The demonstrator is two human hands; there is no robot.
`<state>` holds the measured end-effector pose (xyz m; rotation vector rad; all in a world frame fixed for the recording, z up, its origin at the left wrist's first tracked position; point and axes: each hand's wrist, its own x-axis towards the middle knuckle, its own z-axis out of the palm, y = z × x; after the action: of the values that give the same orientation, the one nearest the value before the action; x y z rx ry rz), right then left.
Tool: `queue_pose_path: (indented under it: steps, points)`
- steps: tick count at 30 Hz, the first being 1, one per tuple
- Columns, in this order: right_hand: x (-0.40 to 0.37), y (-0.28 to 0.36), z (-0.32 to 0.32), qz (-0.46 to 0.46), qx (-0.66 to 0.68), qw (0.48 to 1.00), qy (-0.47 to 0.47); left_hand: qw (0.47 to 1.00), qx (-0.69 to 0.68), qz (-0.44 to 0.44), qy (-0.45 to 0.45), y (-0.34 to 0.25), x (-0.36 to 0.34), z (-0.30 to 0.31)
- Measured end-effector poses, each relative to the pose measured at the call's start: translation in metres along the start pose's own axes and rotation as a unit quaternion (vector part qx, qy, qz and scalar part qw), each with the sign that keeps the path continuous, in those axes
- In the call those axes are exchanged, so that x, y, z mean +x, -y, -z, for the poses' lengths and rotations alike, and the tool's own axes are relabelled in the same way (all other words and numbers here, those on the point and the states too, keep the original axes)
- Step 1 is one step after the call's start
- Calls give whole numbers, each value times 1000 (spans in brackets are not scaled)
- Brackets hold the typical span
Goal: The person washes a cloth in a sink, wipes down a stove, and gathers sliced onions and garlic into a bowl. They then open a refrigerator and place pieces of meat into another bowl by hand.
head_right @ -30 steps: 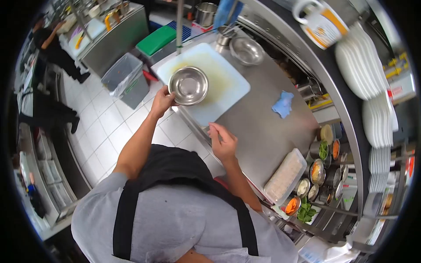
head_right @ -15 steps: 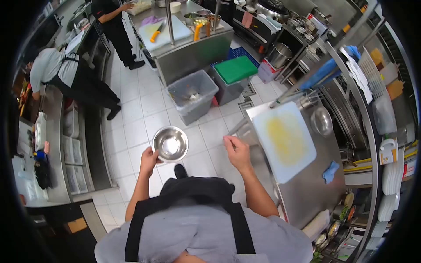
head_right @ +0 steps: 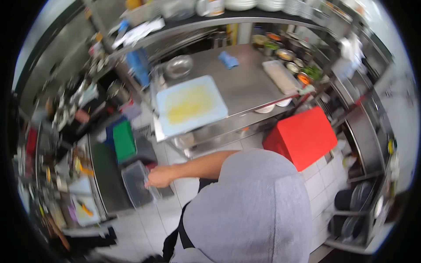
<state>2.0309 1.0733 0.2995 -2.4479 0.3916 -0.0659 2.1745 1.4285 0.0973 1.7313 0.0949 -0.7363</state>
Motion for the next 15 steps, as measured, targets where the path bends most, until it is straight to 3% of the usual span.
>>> queue_pose_path:
  steps: [1, 4, 5, 7, 9, 11, 14, 15]
  points:
    - [-10, -10, 8, 29, -50, 998, -35, 999, 17, -15, 41, -19, 13, -18]
    - [-61, -32, 12, -104, 14, 994, -39, 985, 64, -48, 151, -54, 31, -70]
    - [-80, -43, 11, -109, -24, 993, -32, 979, 76, -60, 179, -61, 33, -85]
    - [-130, -84, -6, -98, -37, 979, -174, 964, 94, -81, 234, -71, 38, -116]
    - [-201, -78, 18, -199, -65, 965, -155, 949, 108, -99, 278, -73, 35, -145]
    - [-271, -105, 17, -353, -4, 907, -230, 939, 115, -99, 310, -71, 22, -173]
    - [-388, -115, 90, -435, -105, 880, -156, 929, 122, -88, 339, -64, -11, -212]
    - [-429, -145, 107, -473, -140, 841, -223, 926, 125, -90, 345, -61, -23, -226]
